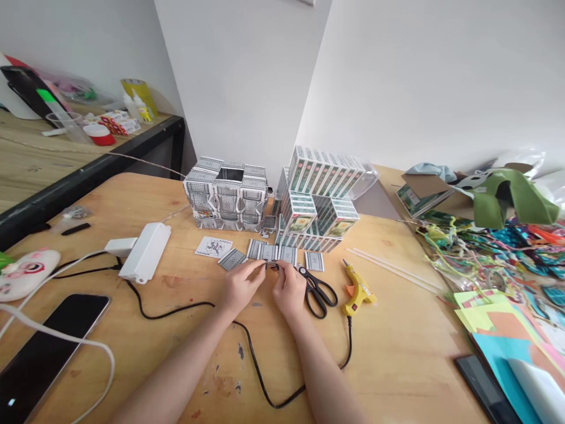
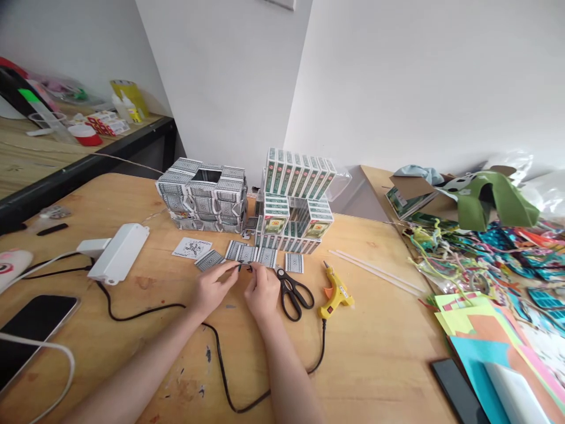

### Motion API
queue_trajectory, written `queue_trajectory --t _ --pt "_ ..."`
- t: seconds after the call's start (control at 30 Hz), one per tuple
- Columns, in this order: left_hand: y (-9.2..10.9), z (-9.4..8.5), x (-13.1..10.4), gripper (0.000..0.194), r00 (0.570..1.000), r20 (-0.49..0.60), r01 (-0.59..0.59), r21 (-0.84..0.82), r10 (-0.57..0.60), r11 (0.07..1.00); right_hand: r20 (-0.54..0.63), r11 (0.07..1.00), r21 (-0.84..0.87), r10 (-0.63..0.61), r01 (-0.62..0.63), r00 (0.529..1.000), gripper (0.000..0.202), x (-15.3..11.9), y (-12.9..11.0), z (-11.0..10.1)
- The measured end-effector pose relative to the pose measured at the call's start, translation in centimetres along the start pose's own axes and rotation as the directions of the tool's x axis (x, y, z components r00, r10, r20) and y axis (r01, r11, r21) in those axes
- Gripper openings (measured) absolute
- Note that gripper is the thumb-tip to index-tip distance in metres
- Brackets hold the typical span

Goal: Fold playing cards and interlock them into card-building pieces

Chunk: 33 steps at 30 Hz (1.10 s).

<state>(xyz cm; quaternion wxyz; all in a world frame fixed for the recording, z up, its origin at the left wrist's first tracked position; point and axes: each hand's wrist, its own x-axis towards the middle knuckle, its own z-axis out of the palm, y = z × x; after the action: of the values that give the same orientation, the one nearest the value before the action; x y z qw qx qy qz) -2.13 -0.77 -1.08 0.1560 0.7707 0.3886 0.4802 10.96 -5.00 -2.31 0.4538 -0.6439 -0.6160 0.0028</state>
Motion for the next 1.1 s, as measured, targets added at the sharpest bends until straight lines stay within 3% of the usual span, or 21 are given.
queue_trajectory --t 0.4,0.7,1.1 --pt "-0.52 -0.02 -0.26 0.024 1.000 0.002 -0.011 0.077 0.011 0.997 -0.041 1.000 0.010 0.028 -0.028 0.999 0.019 0.12 -0.28 0.44" --pt "-0.73 0.04 -0.12 0.022 0.999 -0.001 0.035 -0.010 -0.035 0.999 0.002 0.986 0.113 0.121 -0.121 0.993 0.023 0.14 -0.35 0.19" --pt "-0.91 -0.11 -0.11 0.025 0.998 0.027 0.057 0.015 -0.057 0.998 0.071 0.947 0.253 0.186 -0.198 0.980 0.018 0.53 -1.05 -0.21"
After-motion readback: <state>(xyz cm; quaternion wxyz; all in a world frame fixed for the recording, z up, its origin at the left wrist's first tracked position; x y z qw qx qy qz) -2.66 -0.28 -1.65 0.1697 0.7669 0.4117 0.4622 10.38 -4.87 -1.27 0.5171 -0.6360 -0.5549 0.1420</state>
